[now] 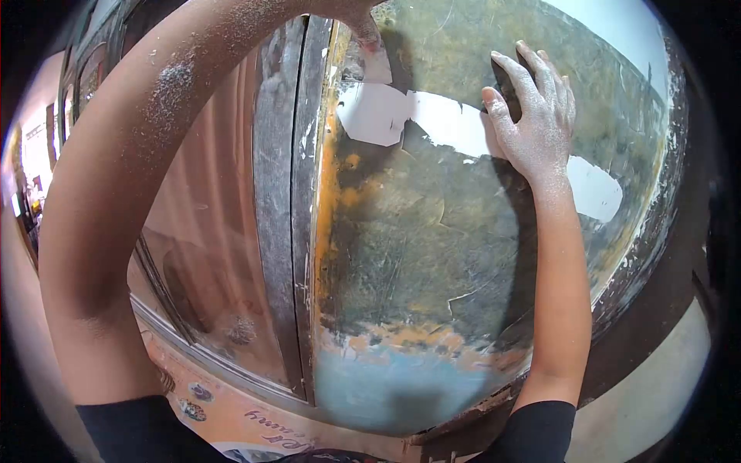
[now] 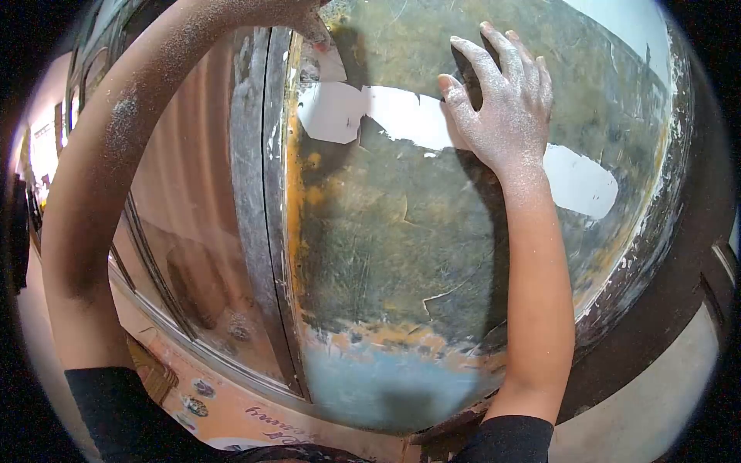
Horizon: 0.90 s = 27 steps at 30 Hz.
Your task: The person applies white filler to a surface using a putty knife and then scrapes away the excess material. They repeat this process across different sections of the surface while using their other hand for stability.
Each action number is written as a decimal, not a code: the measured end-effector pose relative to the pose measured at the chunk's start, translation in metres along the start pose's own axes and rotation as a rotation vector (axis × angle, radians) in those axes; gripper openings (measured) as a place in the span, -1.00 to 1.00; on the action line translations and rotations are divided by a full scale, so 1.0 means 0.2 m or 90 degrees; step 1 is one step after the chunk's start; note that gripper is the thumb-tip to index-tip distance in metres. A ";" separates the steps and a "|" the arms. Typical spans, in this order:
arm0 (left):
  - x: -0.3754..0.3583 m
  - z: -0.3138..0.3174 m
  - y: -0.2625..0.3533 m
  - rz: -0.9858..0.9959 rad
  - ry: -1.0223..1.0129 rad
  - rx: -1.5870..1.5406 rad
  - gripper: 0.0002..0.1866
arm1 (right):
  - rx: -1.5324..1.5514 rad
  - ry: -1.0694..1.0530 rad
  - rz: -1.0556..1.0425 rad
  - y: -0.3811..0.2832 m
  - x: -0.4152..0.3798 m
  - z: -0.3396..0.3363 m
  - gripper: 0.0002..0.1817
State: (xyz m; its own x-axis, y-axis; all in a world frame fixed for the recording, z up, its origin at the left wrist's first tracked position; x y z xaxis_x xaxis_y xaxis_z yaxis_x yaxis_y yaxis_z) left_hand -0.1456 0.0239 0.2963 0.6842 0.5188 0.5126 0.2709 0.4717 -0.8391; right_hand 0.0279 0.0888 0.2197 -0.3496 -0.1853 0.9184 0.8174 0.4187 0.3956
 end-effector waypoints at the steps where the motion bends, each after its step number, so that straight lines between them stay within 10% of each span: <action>1: 0.00 0.00 0.00 -0.010 -0.010 -0.003 -0.31 | -0.003 0.001 -0.002 0.00 0.00 0.00 -0.48; 27: 0.05 -0.11 0.07 0.014 -0.033 0.027 -0.39 | 0.023 0.006 -0.004 0.01 0.00 -0.01 -0.50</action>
State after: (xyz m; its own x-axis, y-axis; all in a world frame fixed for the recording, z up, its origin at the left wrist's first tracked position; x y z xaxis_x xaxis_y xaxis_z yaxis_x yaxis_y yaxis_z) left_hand -0.1213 0.0197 0.2861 0.6533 0.5651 0.5038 0.2263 0.4892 -0.8423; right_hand 0.0294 0.0879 0.2206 -0.3507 -0.1958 0.9158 0.7984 0.4486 0.4017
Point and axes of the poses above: each hand's wrist, its own x-axis towards the middle knuckle, its own z-axis out of the palm, y = z × x, the point moved 9 cm from there along x, towards the middle knuckle, and after that the axes turned 11 degrees about x, right-handed, at the moved point
